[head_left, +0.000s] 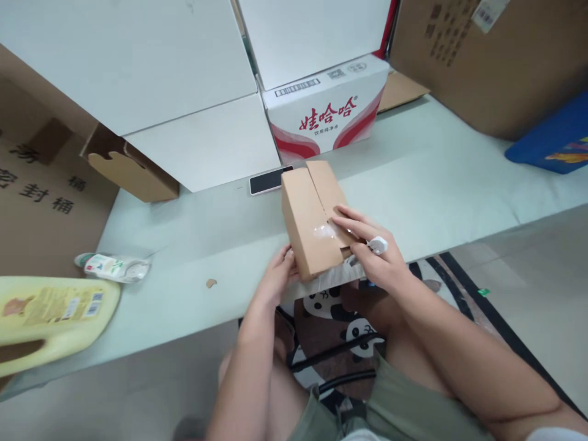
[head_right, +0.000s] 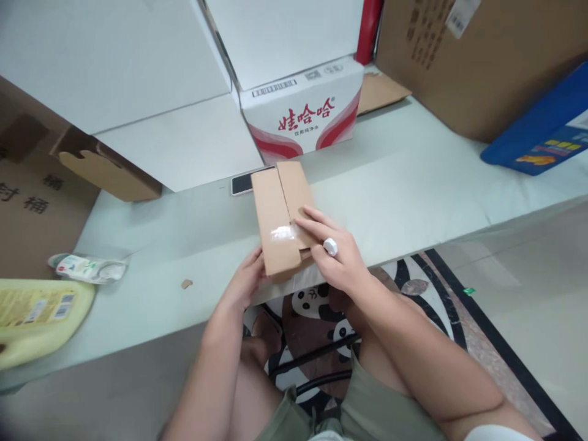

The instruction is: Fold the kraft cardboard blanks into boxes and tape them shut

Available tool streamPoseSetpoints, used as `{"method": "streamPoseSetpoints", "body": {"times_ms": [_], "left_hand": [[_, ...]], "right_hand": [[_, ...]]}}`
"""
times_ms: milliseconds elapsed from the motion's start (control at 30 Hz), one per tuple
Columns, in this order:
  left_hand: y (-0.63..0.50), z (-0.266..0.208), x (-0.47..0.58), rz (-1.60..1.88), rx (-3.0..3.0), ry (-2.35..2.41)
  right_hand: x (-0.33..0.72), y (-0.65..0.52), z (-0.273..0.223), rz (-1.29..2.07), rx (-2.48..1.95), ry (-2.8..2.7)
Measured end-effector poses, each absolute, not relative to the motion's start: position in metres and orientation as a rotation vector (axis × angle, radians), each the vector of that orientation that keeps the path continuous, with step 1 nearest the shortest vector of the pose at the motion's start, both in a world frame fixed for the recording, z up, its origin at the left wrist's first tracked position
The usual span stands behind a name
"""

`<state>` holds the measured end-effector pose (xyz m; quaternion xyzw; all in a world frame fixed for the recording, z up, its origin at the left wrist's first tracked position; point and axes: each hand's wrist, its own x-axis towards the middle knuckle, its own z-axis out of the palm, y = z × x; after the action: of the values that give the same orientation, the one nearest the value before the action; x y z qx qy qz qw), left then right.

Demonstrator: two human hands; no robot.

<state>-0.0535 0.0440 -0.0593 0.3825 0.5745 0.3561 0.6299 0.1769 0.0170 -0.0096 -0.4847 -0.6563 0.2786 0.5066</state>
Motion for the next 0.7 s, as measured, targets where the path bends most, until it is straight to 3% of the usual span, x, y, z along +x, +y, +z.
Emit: {"method": "streamPoseSetpoints", "body": {"times_ms": [100, 167, 267, 500, 700], "left_hand": [[0.041, -0.058, -0.053, 1.330, 1.430, 1.458], [0.040, -0.051, -0.051, 1.588, 1.950, 1.163], [0.039, -0.041, -0.042, 1.516, 2.397, 0.842], [0.036, -0.044, -0.020, 1.678, 2.433, 1.001], [0.032, -0.047, -0.011, 1.675, 2.418, 1.072]], "right_hand": [[0.179, 0.021, -0.010, 0.616, -1.179, -1.647], [0.177, 0.023, -0.010, 0.593, -1.125, -1.744], [0.177, 0.022, -0.005, 0.578, -1.057, -1.803], [0.198, 0.000, 0.019, 0.126, -1.094, -1.119], [0.172, -0.011, 0.024, 0.217, -1.136, -1.603]]}}
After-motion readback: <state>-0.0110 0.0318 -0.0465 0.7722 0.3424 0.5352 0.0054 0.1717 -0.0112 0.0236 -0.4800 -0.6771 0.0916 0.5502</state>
